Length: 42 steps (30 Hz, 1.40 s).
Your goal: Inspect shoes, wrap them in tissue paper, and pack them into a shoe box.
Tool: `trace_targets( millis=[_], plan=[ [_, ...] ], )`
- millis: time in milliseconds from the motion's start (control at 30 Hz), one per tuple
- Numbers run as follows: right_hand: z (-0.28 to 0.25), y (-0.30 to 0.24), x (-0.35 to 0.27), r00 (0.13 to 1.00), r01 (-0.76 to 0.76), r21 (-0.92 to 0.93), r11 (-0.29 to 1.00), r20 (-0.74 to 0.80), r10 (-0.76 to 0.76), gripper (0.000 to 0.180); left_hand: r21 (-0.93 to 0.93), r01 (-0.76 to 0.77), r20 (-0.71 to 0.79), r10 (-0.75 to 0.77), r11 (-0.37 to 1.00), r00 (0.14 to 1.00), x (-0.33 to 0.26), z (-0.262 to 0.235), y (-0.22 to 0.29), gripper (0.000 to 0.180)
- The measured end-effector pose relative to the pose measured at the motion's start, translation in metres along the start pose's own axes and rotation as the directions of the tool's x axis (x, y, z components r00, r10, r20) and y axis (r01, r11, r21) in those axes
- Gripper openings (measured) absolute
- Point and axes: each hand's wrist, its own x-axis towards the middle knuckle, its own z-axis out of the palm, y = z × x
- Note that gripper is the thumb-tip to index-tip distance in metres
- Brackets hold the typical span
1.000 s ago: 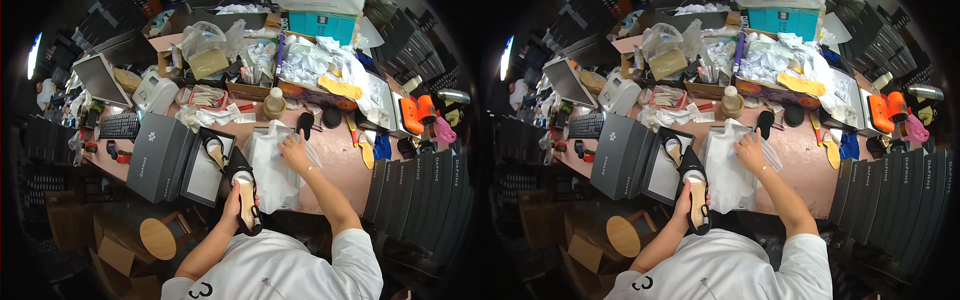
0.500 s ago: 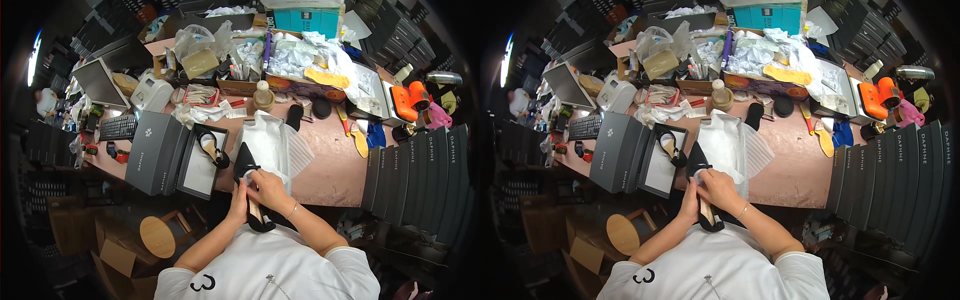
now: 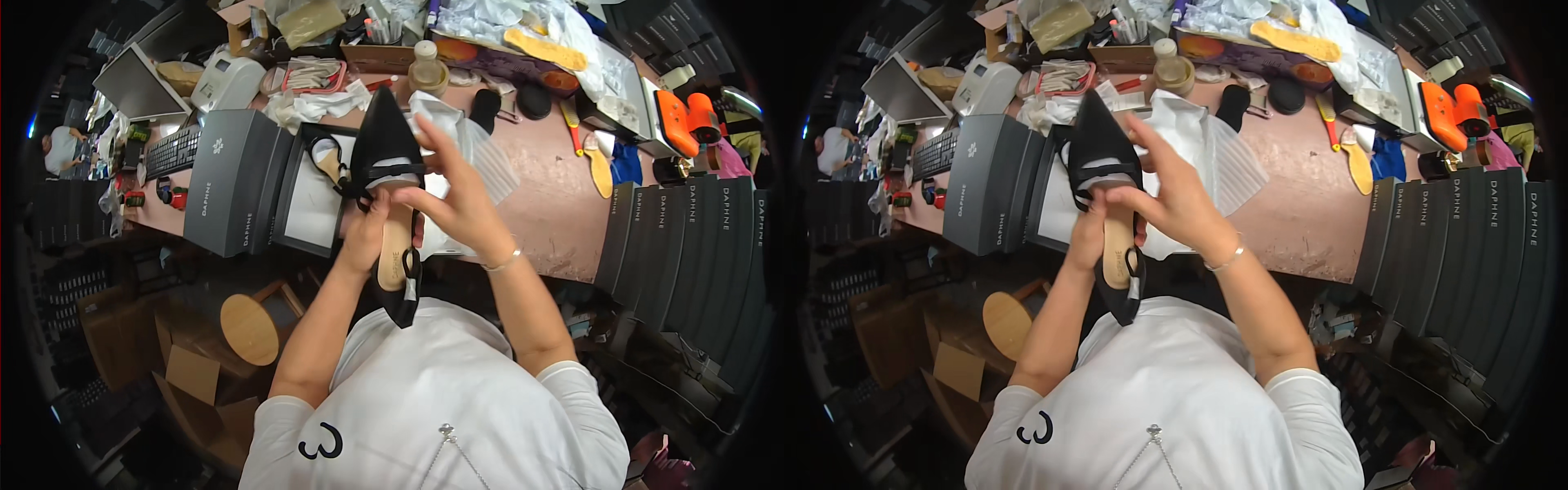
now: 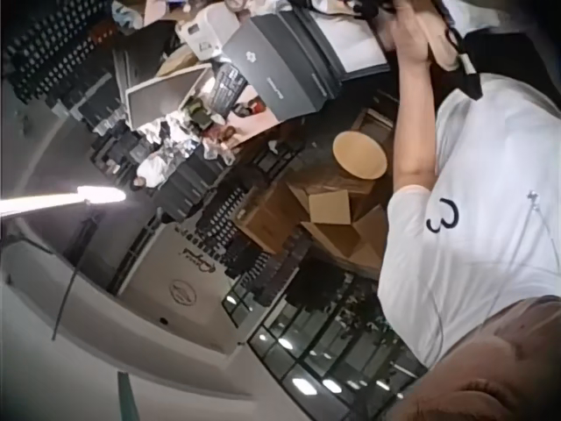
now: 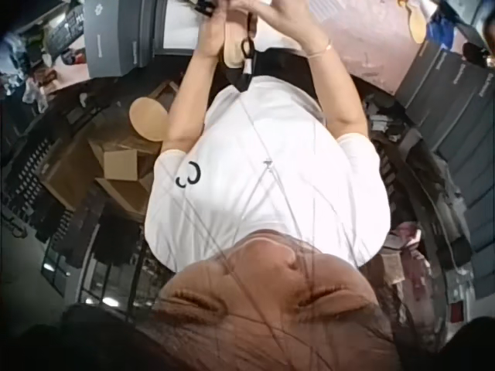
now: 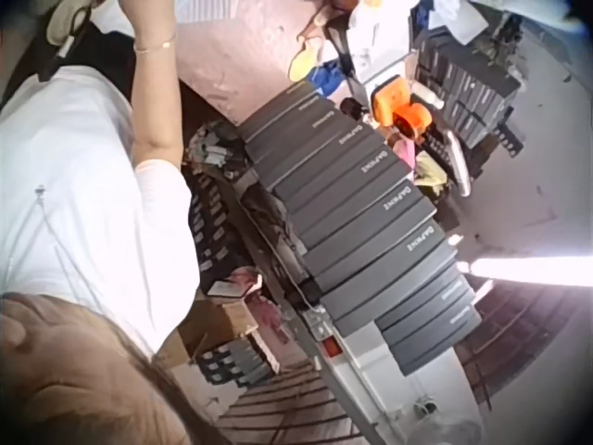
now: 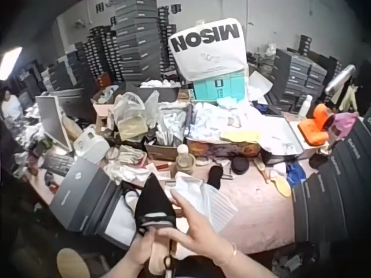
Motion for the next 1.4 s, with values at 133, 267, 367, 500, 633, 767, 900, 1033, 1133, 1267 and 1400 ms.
trace_targets(
  millis=[133,267,367,500,633,767,900,1033,1133,1267,1400],
  plan=[
    [-0.008,0.012,-0.042,0.988,-0.155,0.373,0.915,0.049,0.147,0.075,-0.064,-0.064,0.288,0.080,0.996,0.954,0.000,-0.004,0.057,0.059],
    [0.001,0.026,-0.094,0.920,-0.385,0.356,0.851,0.221,0.324,0.079,0.024,-0.020,0.305,0.012,1.000,0.952,0.001,-0.007,0.066,0.054],
    [0.015,0.019,-0.108,0.969,-0.209,0.188,0.960,0.168,0.178,0.088,0.004,-0.016,0.269,0.014,1.000,0.963,-0.001,-0.011,0.052,0.047],
    [0.036,0.017,-0.105,0.990,0.121,-0.182,0.976,0.087,-0.107,0.091,-0.040,-0.021,0.252,0.030,0.999,0.967,0.010,-0.028,0.023,0.041],
    [0.035,0.031,-0.101,0.956,0.167,-0.342,0.925,-0.172,-0.237,0.070,-0.111,0.019,0.316,0.017,0.994,0.949,0.017,-0.023,0.032,0.040],
    [0.027,0.024,-0.075,0.961,0.251,-0.665,0.703,0.081,-0.266,0.055,-0.069,0.071,0.062,-0.067,0.995,0.996,0.018,-0.017,0.013,0.038],
    [0.004,0.026,-0.038,0.932,0.353,-0.584,0.731,0.289,-0.220,0.051,-0.306,0.245,-0.028,-0.266,0.920,0.964,0.017,-0.009,-0.016,0.046],
    [-0.015,0.042,-0.025,0.992,0.039,-0.205,0.978,0.129,-0.013,0.034,0.782,-0.008,-0.011,0.027,0.624,1.000,0.015,-0.091,0.016,0.045],
    [-0.011,0.070,-0.027,0.931,-0.364,0.032,0.931,-0.006,0.364,0.026,0.985,0.036,-0.022,0.083,-0.167,0.996,0.028,-0.158,0.024,0.063],
    [-0.003,0.073,0.003,0.893,-0.449,0.128,0.884,0.043,0.447,0.019,0.981,-0.154,0.165,0.092,-0.114,0.982,0.066,-0.211,-0.034,0.062],
    [-0.007,0.069,0.019,0.948,-0.312,0.173,0.934,-0.012,0.319,0.017,0.957,-0.258,0.276,0.141,-0.133,0.951,0.084,-0.197,0.000,0.049]
  ],
)
